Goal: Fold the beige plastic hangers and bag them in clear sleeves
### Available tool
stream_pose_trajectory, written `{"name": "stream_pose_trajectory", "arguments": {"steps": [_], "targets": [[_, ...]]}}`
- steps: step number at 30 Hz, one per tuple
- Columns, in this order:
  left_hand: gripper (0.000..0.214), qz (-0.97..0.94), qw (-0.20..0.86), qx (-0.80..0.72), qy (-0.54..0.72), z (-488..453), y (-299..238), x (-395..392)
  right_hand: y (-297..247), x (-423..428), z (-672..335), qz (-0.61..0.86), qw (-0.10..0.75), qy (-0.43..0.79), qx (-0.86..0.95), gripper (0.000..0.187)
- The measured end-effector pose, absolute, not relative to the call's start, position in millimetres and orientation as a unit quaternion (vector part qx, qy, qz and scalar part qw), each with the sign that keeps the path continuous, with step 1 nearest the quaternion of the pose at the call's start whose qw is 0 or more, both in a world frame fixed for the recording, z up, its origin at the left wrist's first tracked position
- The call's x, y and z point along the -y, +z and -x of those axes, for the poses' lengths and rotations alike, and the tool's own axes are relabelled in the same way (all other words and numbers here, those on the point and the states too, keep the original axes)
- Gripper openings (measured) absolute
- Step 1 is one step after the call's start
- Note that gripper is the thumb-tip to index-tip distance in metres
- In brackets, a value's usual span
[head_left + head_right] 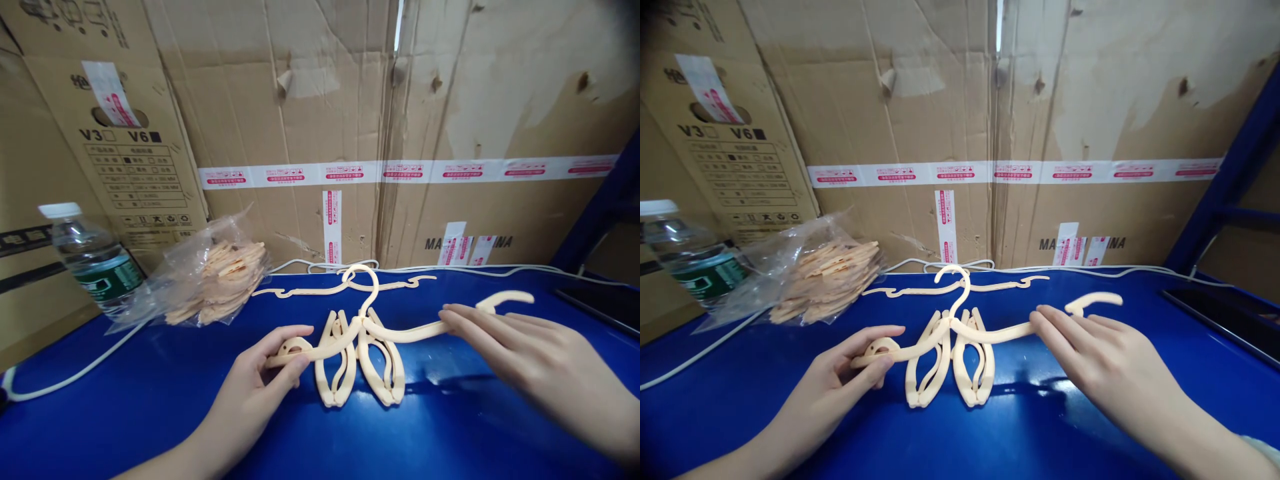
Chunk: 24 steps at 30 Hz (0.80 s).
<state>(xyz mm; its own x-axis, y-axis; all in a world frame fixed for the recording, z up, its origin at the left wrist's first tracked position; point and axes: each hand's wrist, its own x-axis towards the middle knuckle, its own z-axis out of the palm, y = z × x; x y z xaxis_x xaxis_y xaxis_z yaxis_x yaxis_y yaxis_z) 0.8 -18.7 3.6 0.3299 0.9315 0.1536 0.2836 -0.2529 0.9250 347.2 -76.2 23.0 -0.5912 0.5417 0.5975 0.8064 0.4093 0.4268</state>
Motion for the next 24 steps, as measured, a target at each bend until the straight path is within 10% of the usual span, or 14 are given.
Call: {"name": "stream_pose_trajectory", "arguments": {"steps": [6, 13, 24], "targets": [[0.034, -0.693, 0.424, -0.443, 0.379, 1, 3, 20, 19, 77, -339, 0.404, 0.233, -0.338, 0.817, 0.047], [0.033, -0.693, 0.408, -0.451, 0.387, 1, 2, 16, 16, 69, -326, 0.501, 0.419, -0.017, 0.757, 0.041], [0.030, -0.580, 0.444, -0.458, 0.507, -11, 12, 33, 18, 63, -320, 0.546, 0.460, 0.269, 0.646, 0.036]]}}
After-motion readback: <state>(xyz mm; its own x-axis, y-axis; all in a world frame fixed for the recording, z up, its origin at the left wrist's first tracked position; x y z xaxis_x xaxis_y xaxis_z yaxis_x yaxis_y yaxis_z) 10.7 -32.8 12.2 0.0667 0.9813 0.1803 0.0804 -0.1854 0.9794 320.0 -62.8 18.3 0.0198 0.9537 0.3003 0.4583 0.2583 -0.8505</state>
